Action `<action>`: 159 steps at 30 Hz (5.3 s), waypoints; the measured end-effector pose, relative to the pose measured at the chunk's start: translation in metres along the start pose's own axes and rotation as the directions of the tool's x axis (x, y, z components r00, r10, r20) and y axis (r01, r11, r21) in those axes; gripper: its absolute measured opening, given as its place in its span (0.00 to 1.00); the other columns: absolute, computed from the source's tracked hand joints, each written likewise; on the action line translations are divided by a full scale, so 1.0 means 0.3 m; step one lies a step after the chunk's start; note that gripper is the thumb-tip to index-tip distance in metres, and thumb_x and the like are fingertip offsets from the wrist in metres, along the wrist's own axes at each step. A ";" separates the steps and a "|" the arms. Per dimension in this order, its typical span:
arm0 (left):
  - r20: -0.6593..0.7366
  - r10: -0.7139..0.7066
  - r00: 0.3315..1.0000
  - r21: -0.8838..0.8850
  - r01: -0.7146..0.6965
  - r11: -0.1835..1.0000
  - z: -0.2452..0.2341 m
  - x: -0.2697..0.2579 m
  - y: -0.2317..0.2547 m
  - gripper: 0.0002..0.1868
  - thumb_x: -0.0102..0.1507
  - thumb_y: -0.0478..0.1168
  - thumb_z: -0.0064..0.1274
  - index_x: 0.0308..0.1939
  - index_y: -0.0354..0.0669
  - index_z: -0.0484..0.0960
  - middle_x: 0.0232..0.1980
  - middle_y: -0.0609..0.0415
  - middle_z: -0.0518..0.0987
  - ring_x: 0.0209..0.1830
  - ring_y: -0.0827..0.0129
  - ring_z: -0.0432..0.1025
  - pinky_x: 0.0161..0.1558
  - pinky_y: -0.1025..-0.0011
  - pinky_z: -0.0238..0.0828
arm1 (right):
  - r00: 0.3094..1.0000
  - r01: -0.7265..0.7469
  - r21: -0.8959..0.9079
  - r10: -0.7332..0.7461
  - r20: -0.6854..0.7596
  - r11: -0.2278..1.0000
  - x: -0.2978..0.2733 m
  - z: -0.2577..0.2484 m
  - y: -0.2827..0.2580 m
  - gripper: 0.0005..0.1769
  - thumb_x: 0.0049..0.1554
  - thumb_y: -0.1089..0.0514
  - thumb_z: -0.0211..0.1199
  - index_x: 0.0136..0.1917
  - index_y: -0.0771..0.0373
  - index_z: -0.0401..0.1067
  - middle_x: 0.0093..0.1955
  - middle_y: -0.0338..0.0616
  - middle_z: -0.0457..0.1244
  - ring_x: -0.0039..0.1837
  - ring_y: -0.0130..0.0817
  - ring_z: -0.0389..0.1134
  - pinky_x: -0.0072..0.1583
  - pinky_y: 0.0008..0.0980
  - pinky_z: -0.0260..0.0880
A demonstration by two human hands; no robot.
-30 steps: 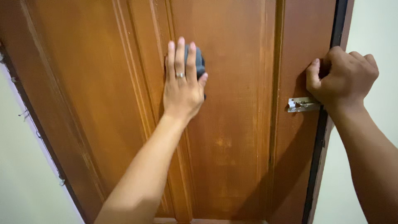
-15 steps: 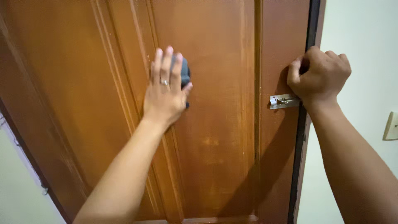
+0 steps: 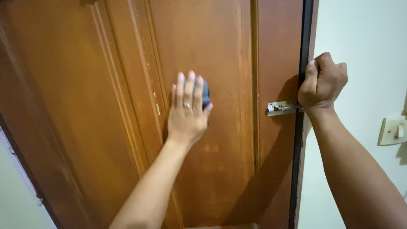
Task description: The person sands the surface of a wooden door using a sanding block, moving the block in repeated strokes over different sections of the door.
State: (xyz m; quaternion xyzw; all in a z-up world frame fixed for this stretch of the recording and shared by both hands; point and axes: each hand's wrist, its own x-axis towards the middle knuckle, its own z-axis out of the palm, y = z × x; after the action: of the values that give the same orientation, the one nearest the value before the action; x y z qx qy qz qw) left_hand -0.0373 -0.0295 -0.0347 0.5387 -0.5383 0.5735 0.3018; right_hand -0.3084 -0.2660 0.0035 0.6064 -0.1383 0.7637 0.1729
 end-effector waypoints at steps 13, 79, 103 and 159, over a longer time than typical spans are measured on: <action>-0.030 0.070 0.997 0.076 -0.067 0.995 0.019 0.385 -0.082 0.45 0.74 0.57 0.51 0.82 0.40 0.43 0.83 0.43 0.47 0.84 0.45 0.40 0.82 0.45 0.42 | 0.999 0.049 -0.253 -0.050 0.001 0.966 0.021 0.001 -0.060 0.10 0.63 0.65 0.55 0.38 0.61 0.64 0.27 0.40 0.60 0.32 0.44 0.56 0.48 0.40 0.53; -0.149 -0.024 0.989 -0.020 0.021 1.000 0.231 0.515 0.263 0.44 0.73 0.68 0.34 0.80 0.41 0.44 0.83 0.42 0.51 0.85 0.50 0.46 0.84 0.48 0.43 | 0.992 0.125 -0.359 -0.117 0.044 0.925 0.049 -0.005 -0.105 0.13 0.54 0.60 0.64 0.31 0.55 0.64 0.26 0.37 0.57 0.28 0.34 0.55 0.41 0.35 0.52; -0.187 -0.099 0.977 0.075 0.115 0.991 0.217 0.776 0.210 0.41 0.73 0.65 0.35 0.78 0.42 0.47 0.81 0.41 0.52 0.82 0.48 0.49 0.80 0.46 0.48 | 0.996 0.086 -0.346 -0.084 0.023 0.934 0.040 -0.001 -0.099 0.13 0.55 0.60 0.64 0.32 0.57 0.64 0.28 0.38 0.60 0.29 0.37 0.57 0.41 0.36 0.55; 0.355 0.622 0.698 -0.077 -0.641 0.763 0.149 0.387 0.402 0.36 0.72 0.63 0.26 0.75 0.45 0.62 0.82 0.52 0.51 0.84 0.57 0.36 0.80 0.54 0.30 | 0.981 -0.137 0.070 0.145 -0.132 0.988 0.040 -0.012 -0.058 0.11 0.58 0.60 0.57 0.34 0.63 0.62 0.25 0.42 0.57 0.29 0.32 0.60 0.36 0.31 0.61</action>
State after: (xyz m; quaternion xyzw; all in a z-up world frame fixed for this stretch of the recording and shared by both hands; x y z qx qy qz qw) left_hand -0.1634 -0.1275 0.0324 0.4244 -0.7206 0.5474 -0.0314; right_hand -0.3065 -0.2477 0.0143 0.5463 -0.1455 0.8176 0.1089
